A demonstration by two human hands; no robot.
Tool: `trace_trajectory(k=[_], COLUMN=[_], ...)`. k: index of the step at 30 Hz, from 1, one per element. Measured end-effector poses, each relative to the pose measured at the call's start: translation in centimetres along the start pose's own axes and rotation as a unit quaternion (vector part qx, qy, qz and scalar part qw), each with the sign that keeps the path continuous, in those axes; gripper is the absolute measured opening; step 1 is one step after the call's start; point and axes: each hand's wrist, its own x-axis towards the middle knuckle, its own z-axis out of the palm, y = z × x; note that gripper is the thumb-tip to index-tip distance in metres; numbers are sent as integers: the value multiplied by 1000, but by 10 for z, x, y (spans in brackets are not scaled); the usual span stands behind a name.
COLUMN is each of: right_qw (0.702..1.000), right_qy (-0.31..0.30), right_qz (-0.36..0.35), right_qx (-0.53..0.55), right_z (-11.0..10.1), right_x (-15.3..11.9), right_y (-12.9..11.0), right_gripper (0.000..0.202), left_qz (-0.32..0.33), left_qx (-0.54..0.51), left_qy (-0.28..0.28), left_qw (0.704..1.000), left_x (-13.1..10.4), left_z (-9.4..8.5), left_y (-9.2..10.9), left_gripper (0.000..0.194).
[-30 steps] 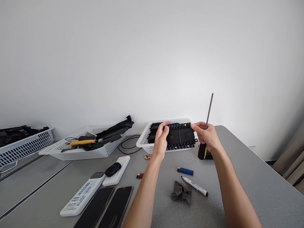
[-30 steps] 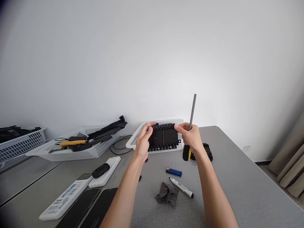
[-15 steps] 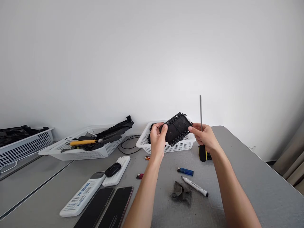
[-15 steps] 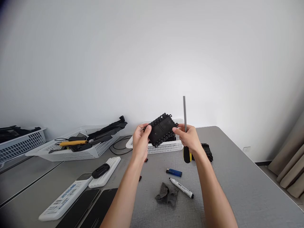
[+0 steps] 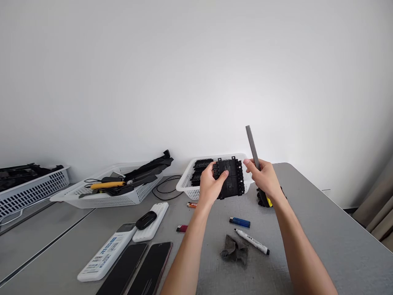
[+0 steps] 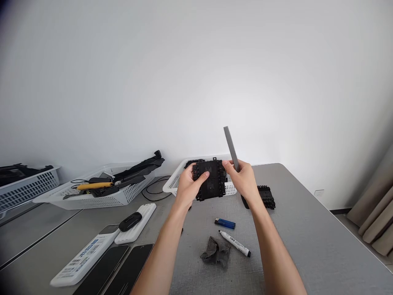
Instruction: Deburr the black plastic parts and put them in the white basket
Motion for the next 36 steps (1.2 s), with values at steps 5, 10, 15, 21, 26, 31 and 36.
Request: trace_trajectory(k=[5,10,15,21,26,31,36], right_qw=[997,977,961,953,961,961,964], right_qy=[-29,-46,-29,22,-24,-11,-5], right_qz=[-25,-50,-32,-27,-45,-47,-47], right_qx=[-64,-202,-272,-302,-270,-272,-261], right_z=[3,21,32,21,25,26,20], right_x=[-8,-19,-22,-17,-17,-17,-16], right_y=[-8,-14,-13,-11,-11,-9,-10], right_gripper=[65,59,56,54,56,55,55], left_qz=[35,65,97,88,93,103,89], left_qx=[7,21,70,95,111,93,89], left_qy=[39,58,93,105,105,118,121], left_qw=[999,996,988,986,984,983,985], left_x=[4,4,2,-1,-1,-1,-2], left_z=[0,1,1,0,1,1,1], left_y=[-6,-7,-4,0,0,1,0], left_gripper=[35,35,35,32,30,31,31])
